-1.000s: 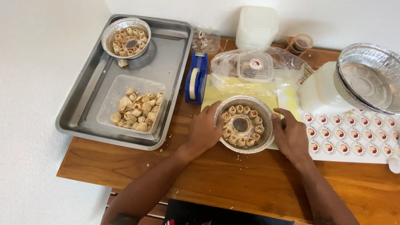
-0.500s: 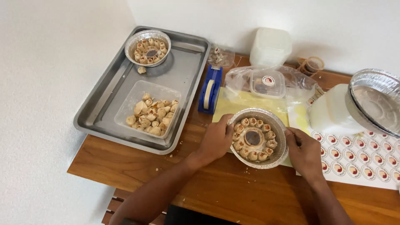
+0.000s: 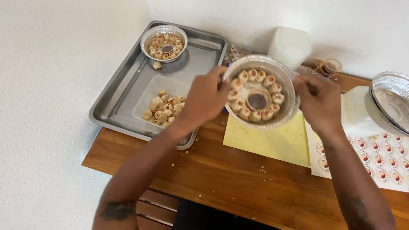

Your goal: The person places small rolled food items into a circular arrangement inside a round aluminum foil container. They then move the filled container to a metal tray and begin preparing another empty foil container by pressing its center.

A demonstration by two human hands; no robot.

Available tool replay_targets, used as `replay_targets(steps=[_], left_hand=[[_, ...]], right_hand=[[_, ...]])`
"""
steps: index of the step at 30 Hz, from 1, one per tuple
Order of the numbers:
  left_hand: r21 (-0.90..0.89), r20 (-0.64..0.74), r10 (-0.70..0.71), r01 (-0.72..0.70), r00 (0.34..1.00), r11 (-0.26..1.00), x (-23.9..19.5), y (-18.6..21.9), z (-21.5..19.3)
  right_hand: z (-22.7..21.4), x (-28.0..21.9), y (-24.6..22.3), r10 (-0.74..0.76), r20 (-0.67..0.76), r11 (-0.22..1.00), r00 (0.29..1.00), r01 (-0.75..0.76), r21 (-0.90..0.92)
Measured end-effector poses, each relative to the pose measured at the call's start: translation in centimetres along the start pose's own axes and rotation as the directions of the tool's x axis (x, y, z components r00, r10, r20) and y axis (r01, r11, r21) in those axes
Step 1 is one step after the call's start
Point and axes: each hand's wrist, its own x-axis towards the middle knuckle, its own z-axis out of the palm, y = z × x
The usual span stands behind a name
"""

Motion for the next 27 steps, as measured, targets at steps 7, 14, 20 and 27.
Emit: replay_targets(steps=[7,14,20,27], left_hand=[[0.137,-0.169,-0.177,0.201,0.970,0.970,8.0,-8.8,-7.0],[0.161,-0.111,-0.382,0.396,0.917,0.904,13.7,-22.9,-7.7],[0.285,-0.094,-0.463,0.469,0.882,0.836,11.8,-21.4,-7.1],[0.016,-0.009,-0.494,0.494,0.870,0.870,11.8,-24.1,-7.7]], right_hand=[[9.6,13.3,-0.1,-0.086,0.085,0.996,0.993,0.088,-0.031],[19.5,20.1,1.7,-0.012,0.337,0.946,0.942,0.120,-0.301],[24.3,23.4,5.9,0.055,0.389,0.906,0.920,0.118,-0.407],[26.8,25.1,7.4,0.067,0.453,0.837,0.889,0.197,-0.510]])
